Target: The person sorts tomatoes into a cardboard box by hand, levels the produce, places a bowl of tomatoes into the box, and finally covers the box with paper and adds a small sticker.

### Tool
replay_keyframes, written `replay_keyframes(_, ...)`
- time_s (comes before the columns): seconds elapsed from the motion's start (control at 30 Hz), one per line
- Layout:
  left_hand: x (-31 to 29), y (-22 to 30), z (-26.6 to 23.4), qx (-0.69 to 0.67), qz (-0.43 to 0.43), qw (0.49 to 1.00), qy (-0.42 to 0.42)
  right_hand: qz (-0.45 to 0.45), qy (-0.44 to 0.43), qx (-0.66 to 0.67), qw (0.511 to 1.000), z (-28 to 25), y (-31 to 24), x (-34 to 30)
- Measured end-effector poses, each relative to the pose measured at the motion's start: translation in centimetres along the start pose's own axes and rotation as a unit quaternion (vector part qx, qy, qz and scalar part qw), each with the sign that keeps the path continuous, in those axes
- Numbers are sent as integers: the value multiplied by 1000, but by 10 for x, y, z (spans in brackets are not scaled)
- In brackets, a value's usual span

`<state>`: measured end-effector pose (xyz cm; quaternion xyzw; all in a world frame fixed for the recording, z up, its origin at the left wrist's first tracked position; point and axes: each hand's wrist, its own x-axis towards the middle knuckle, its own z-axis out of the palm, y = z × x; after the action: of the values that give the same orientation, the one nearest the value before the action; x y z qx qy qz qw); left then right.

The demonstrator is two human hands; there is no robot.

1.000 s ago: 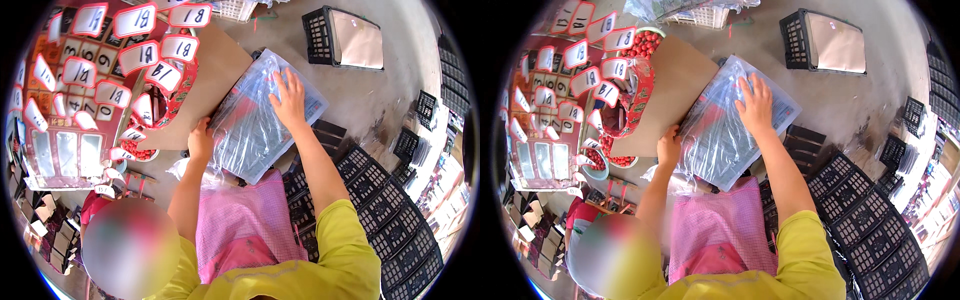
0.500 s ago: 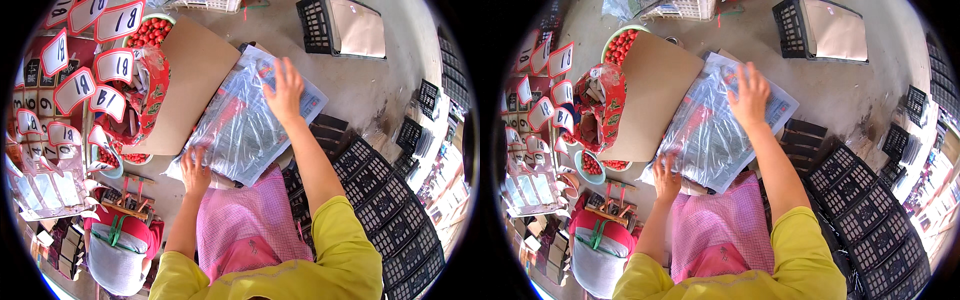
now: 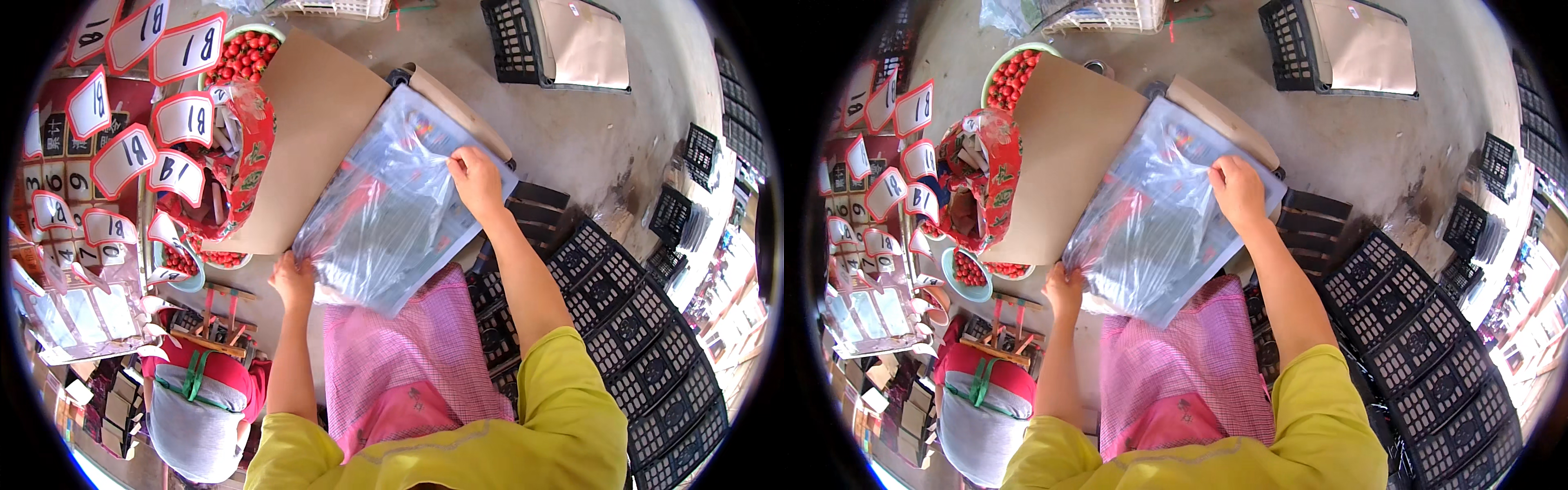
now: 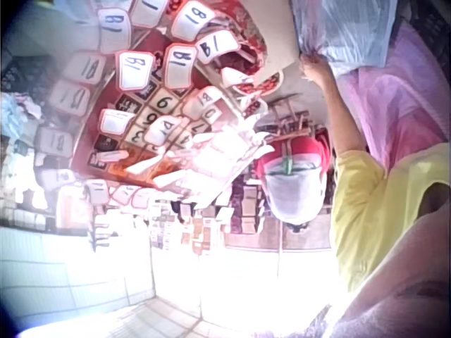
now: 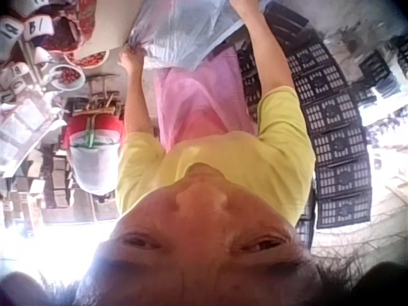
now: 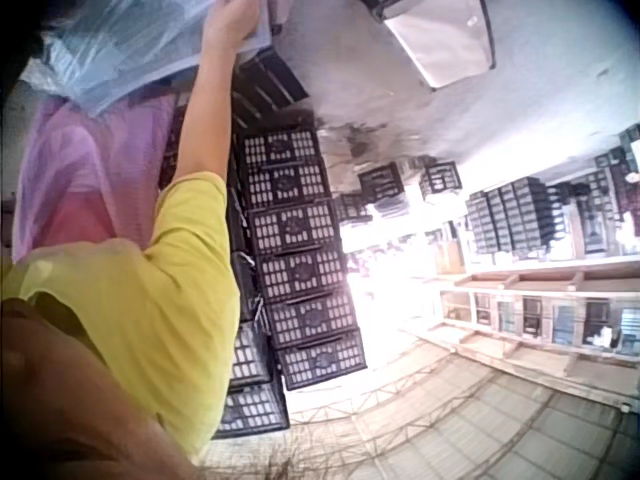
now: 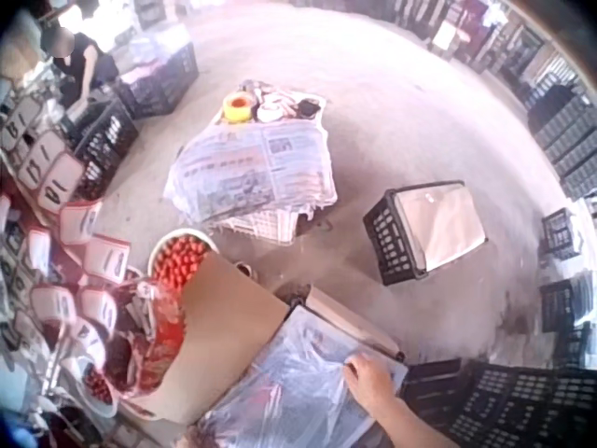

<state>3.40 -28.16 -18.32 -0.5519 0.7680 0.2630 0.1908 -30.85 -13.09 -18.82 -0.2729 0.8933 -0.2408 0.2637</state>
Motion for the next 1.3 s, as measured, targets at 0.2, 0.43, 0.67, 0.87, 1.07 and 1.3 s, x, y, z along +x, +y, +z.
replay_keyframes(0.2,-15,16,-18,-4,36,997,62,70,178,81,978,0,6,-7)
replay_keyframes(0.43,-78,50,16,-15,205,977,-51,5,65,-118,991,9,-26,-32)
replay_keyframes(0.67,-101,78,35,-134,258,944,-157,52,82,2,995,-6,17,-32)
replay_keyframes(0.87,-73,25,28,-264,-67,955,120,-121,70,-83,987,-9,-7,-34)
replay_keyframes(1.07,-50,16,37,-493,-218,837,93,-160,13,-153,975,23,-22,-8)
replay_keyframes(1.3,-36,37,3,-623,-175,760,-61,-139,12,-177,974,24,-23,-7)
